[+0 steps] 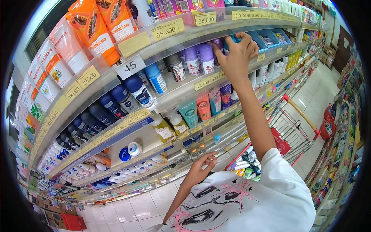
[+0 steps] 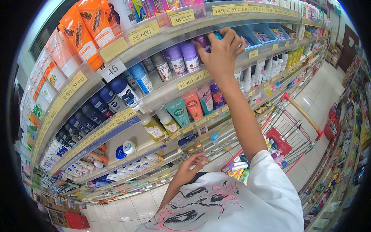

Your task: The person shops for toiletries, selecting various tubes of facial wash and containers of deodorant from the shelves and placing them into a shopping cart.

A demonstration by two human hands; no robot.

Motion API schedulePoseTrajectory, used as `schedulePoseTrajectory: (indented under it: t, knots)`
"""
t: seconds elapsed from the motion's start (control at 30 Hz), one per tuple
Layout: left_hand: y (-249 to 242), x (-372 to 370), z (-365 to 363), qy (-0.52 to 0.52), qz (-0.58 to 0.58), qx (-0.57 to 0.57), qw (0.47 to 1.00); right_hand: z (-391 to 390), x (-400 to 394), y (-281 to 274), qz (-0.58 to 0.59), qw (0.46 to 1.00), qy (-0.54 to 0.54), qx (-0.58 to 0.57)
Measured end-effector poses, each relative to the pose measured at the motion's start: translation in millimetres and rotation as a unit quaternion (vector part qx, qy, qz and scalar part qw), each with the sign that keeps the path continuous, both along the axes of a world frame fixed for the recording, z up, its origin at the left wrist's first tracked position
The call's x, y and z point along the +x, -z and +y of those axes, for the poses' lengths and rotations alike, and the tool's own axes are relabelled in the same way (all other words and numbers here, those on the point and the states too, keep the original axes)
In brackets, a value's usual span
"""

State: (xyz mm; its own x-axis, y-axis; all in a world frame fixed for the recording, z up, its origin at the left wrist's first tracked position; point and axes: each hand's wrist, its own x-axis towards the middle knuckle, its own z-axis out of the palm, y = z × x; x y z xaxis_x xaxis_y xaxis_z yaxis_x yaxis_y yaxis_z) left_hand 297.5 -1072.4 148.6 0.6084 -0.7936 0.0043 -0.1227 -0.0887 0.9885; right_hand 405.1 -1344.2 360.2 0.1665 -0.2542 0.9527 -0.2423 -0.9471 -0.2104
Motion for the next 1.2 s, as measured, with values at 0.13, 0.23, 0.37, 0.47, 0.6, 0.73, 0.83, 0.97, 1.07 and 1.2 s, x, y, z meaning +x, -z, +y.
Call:
schedulePoseTrajectory:
  t: [0.13, 0.23, 0.37, 0.47, 0.6, 0.73, 0.83, 0.97, 1.07, 1.2]
  knots:
    - [-2.1, 2.5, -1.2, 0.001, -0.001, 0.004, 1.000, -2.3, 0.8, 0.9, -0.048, 0.997, -0.066, 0.008]
    - [-0.5, 3.5, -2.8, 0.001, -0.001, 0.001, 1.000, -3.0, 0.6, 2.1, -0.069, 0.992, -0.101, 0.021]
    - [0.3, 4.2, -4.9, 0.002, -0.003, -0.008, 1.000, -3.6, -0.9, 1.4, -0.082, 0.988, -0.128, 0.035]
    - [1.6, 4.3, -5.2, 0.013, -0.007, 0.010, 1.000, -6.9, 0.1, 2.9, -0.093, 0.984, -0.148, 0.037]
    - [2.0, 3.8, -5.8, 0.014, 0.002, 0.004, 1.000, -6.2, -1.9, 5.1, -0.095, 0.981, -0.161, 0.044]
    - [-1.2, 3.0, -5.2, 0.016, -0.005, 0.011, 1.000, -7.5, -1.9, 10.3, -0.103, 0.976, -0.183, 0.051]
    - [-0.6, 2.3, -3.7, 0.017, -0.009, 0.012, 1.000, -6.5, -6.7, 13.5, -0.124, 0.967, -0.212, 0.070]
    - [7.1, 2.1, -2.2, 0.009, -0.001, 0.012, 1.000, -0.3, -20.8, 31.1, -0.181, 0.939, -0.268, 0.117]
    - [9.3, 2.8, -1.9, 0.009, 0.006, 0.015, 1.000, 21.4, -36.0, 44.8, -0.126, 0.949, -0.243, 0.159]
    - [10.5, -0.5, -3.6, 0.021, 0.002, 0.025, 0.999, 26.1, -32.8, 57.7, -0.070, 0.961, -0.189, 0.189]
